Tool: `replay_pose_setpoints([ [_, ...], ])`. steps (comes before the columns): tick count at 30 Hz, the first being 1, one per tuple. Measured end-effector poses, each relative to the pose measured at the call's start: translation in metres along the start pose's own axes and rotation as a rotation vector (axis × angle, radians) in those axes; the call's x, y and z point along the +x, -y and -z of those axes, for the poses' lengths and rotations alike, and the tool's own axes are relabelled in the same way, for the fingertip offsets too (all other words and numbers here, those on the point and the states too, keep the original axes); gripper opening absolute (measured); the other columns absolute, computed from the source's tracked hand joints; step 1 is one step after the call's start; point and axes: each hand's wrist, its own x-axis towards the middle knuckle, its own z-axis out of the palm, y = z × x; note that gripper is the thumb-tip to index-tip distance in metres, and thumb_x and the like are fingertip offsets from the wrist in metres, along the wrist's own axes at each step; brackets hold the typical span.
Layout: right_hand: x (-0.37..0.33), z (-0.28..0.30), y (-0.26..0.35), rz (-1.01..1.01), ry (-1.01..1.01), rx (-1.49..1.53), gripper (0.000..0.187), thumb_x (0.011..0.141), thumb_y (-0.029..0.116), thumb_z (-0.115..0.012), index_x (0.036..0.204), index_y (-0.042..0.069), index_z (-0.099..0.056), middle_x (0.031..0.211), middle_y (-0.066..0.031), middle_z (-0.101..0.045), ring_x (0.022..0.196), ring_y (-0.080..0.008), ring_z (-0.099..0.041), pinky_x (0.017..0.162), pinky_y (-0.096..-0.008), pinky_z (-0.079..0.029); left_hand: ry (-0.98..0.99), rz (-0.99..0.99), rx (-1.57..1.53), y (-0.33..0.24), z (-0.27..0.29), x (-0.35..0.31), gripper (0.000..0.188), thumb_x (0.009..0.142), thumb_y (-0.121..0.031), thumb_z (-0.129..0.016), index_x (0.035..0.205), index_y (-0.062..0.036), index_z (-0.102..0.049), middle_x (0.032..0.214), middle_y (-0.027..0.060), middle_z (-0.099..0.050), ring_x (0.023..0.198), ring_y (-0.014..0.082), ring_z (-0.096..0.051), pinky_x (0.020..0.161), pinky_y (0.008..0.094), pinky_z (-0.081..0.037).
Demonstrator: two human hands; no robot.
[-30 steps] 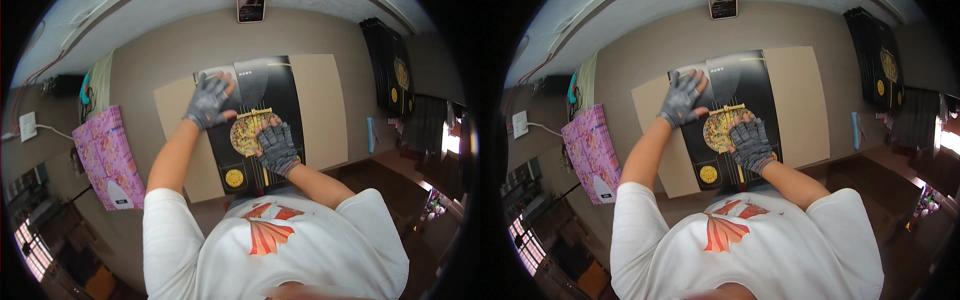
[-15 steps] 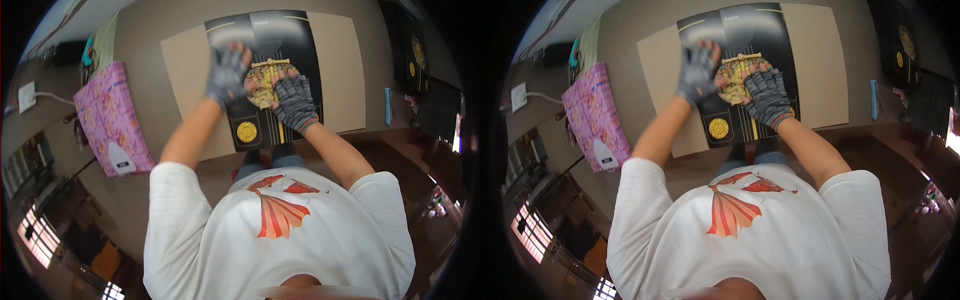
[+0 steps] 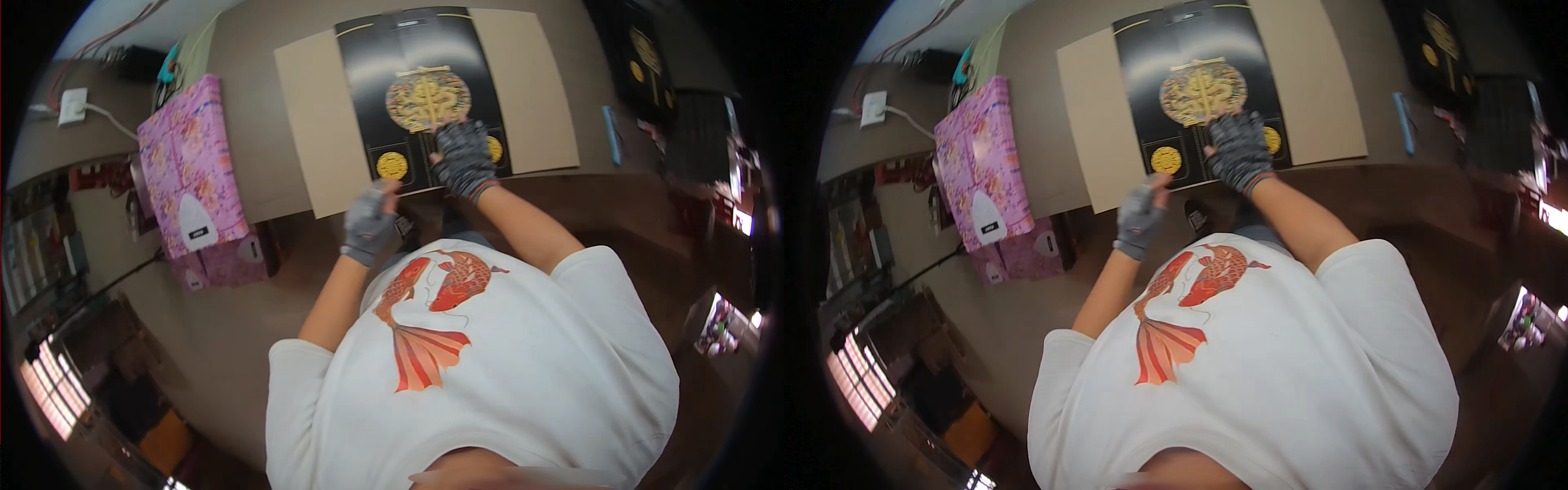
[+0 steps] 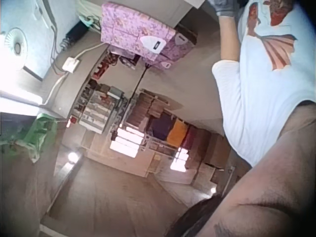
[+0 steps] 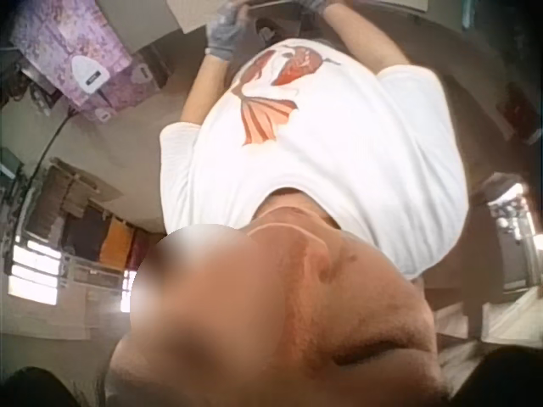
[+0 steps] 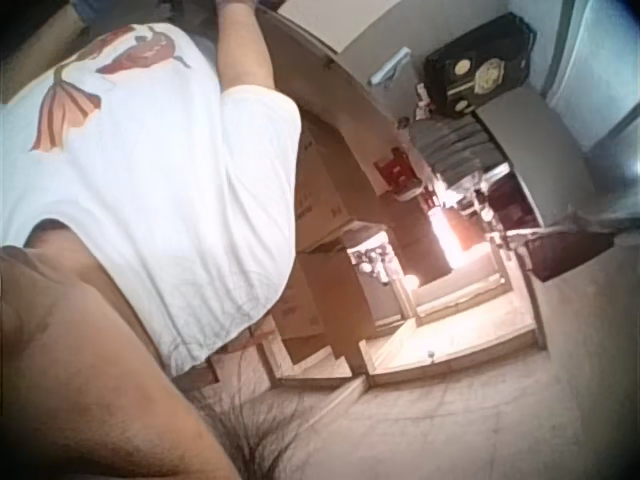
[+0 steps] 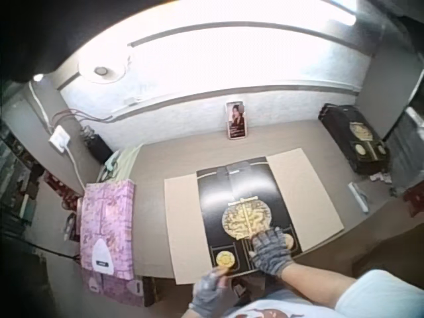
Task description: The person is manually applying decorative black and gold paper covers to large flat cardboard panels, smoothing them down with their gloved hands.
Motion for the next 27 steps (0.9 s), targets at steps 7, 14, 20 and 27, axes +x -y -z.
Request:
replay_pose_setpoints([
  [7,-0.074,0.003,-0.002,0.143,-0.056,0.065,0.062,0.084,0.034,-0.062,0.141,0.016,-0.048,0.146,-0.013,-0.045,0.139,-0.0345,-0.036,0.113,-0.0543,-0.024,0.002,0.618,-0.255,0.021,0.008,0.027,0.039,0.089,-0.015,-0.062,0.123,0.0022,-0.056,0.102,0.0133,-0.063,0.091,0.0216,-0.062,0.08,0.0331,-0.05],
  [14,-0.061,0.021,-0.007,0.107,0.038,0.144,0.056,0.08,0.032,-0.067,0.133,0.017,-0.055,0.138,-0.0099,-0.053,0.129,-0.0321,-0.046,0.106,-0.0495,-0.036,0.141,0.823,-0.154,0.032,0.009,0.059,0.041,0.092,-0.033,-0.057,0.111,0.0024,-0.063,0.09,0.0116,-0.065,0.078,0.0174,-0.062,0.072,0.0335,-0.049],
  [20,-0.035,0.067,0.002,0.045,0.343,0.14,0.07,0.08,0.039,-0.071,0.143,0.025,-0.046,0.149,-0.0117,-0.04,0.134,-0.0363,-0.039,0.107,-0.0502,-0.035,0.2,0.997,-0.468,0.031,0.013,0.06,0.034,0.091,-0.037,-0.062,0.084,-0.0036,-0.065,0.068,0.0032,-0.059,0.063,0.0109,-0.055,0.061,0.0267,-0.046],
  [27,0.016,0.096,0.008,0.264,0.568,-0.059,0.072,0.078,0.046,-0.072,0.143,0.03,-0.046,0.155,-0.0115,-0.032,0.141,-0.0389,-0.03,0.109,-0.0569,-0.029,0.184,0.97,-0.366,0.027,0.013,0.062,0.037,0.09,-0.038,-0.063,0.083,-0.0014,-0.064,0.061,0.0043,-0.057,0.05,0.0133,-0.055,0.051,0.0283,-0.045],
])
